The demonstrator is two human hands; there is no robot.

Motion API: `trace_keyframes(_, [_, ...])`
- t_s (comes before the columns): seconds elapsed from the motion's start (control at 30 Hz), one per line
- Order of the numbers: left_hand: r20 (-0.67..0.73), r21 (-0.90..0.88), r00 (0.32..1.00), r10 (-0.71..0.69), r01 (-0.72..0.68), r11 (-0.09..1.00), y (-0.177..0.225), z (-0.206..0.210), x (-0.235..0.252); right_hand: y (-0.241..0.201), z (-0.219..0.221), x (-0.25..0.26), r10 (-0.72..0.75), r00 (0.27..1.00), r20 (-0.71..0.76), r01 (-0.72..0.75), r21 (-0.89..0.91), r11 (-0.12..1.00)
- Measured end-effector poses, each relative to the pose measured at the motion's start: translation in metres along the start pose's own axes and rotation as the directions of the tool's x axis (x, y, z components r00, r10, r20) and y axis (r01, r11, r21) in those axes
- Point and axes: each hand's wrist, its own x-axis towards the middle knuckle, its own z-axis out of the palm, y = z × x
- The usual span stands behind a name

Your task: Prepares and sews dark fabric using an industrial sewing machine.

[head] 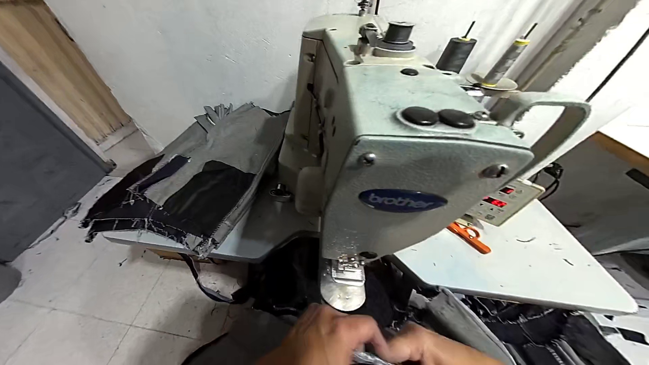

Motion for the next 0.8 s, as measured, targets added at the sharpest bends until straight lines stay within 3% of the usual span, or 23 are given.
trace_keyframes(0.07, [-0.064,0.115,0.994,-0.087,0.094,0.989,-0.013,-0.005,-0.006,0.003,0.000,0.008,-0.002,0.995,-0.095,-0.024,-0.271,0.962])
trace_keyframes(0.13, [-0.095,0.193,0.980,-0.177,0.193,0.962,-0.026,-0.016,-0.013,0.010,-0.001,0.014,-0.008,0.979,-0.204,-0.081,-0.423,0.903])
trace_keyframes(0.23, [-0.146,0.205,0.976,-0.163,0.191,0.960,-0.055,-0.036,-0.019,0.024,-0.008,0.018,-0.026,0.932,-0.363,-0.109,-0.348,0.931])
trace_keyframes(0.4, [-0.287,-0.225,0.949,-0.131,0.066,0.972,-0.096,-0.034,0.013,0.044,-0.027,0.034,-0.061,0.810,-0.583,-0.130,-0.282,0.951])
trace_keyframes(0.53, [-0.252,-0.266,0.949,-0.192,0.123,0.956,-0.084,-0.040,0.022,0.042,-0.034,0.037,-0.092,0.790,-0.606,-0.143,-0.328,0.934])
trace_keyframes(0.8, [-0.216,-0.213,0.971,-0.097,0.050,0.976,-0.093,-0.043,0.019,0.040,-0.031,0.035,-0.082,0.820,-0.566,-0.104,-0.288,0.952])
